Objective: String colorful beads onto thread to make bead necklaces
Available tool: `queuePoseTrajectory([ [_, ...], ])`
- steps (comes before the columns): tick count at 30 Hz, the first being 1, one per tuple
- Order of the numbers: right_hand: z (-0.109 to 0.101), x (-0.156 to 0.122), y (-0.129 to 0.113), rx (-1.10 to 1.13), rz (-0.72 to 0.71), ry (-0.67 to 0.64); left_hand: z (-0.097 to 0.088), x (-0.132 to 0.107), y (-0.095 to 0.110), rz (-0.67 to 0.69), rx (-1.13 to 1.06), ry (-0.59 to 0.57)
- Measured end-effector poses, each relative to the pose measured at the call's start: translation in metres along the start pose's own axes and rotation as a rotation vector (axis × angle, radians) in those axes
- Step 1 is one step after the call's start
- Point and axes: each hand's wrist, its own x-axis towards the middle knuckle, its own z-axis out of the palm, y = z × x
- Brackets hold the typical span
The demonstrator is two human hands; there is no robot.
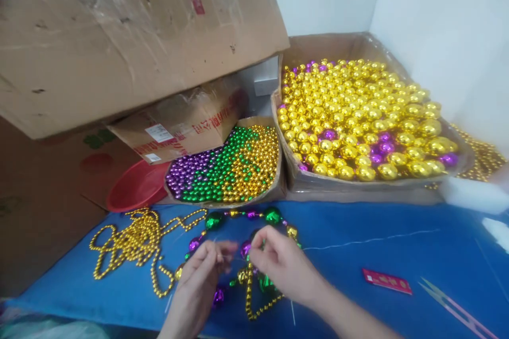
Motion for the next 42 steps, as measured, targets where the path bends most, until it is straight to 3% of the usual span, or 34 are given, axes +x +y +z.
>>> queuePoseTrajectory([
  [2, 0.004, 0.0, -0.014, -0.274, -0.057, -0.08, 0.012, 0.003, 0.015, 0.11, 0.183, -0.063],
  [5, 0.01, 0.001, -0.03, -0.606, -0.204, -0.119, 0.025, 0.008, 0.024, 0.146, 0.295, -0.199],
  [9, 0.006, 0.0, -0.042, -0.685, -0.331, -0.075, 0.031, 0.014, 0.017, 0.111, 0.153, -0.249],
  [12, -0.003, -0.001, -0.052, -0.692, -0.35, -0.072, 0.035, 0.016, 0.014, 0.107, 0.28, -0.333],
  [14, -0.009, 0.0, -0.059, -0.654, -0.336, -0.077, 0.039, 0.018, 0.015, 0.153, 0.45, -0.414],
  [17, -0.016, 0.001, -0.068, -0.484, -0.274, -0.093, 0.045, 0.022, 0.018, 0.221, 0.582, -0.432],
  [23, -0.031, 0.007, -0.073, 0.054, -0.151, 0.006, 0.047, 0.025, 0.008, 0.165, 0.55, -0.533],
  [26, -0.04, 0.013, -0.072, 0.147, -0.16, 0.06, 0.047, 0.026, 0.01, 0.199, 0.574, -0.556],
  [30, -0.053, 0.019, -0.069, 0.175, -0.202, 0.127, 0.054, 0.029, 0.025, 0.271, 0.66, -0.702],
  [33, -0.068, 0.019, -0.064, 0.101, -0.22, 0.188, 0.057, 0.037, 0.031, 0.294, 0.665, -0.72],
  [36, -0.091, 0.012, -0.06, -0.053, -0.204, 0.243, 0.058, 0.047, 0.021, 0.327, 0.694, -0.688],
  [42, -0.163, -0.037, -0.054, -0.578, -0.104, 0.338, 0.06, 0.057, -0.006, 0.434, 0.755, -0.515],
])
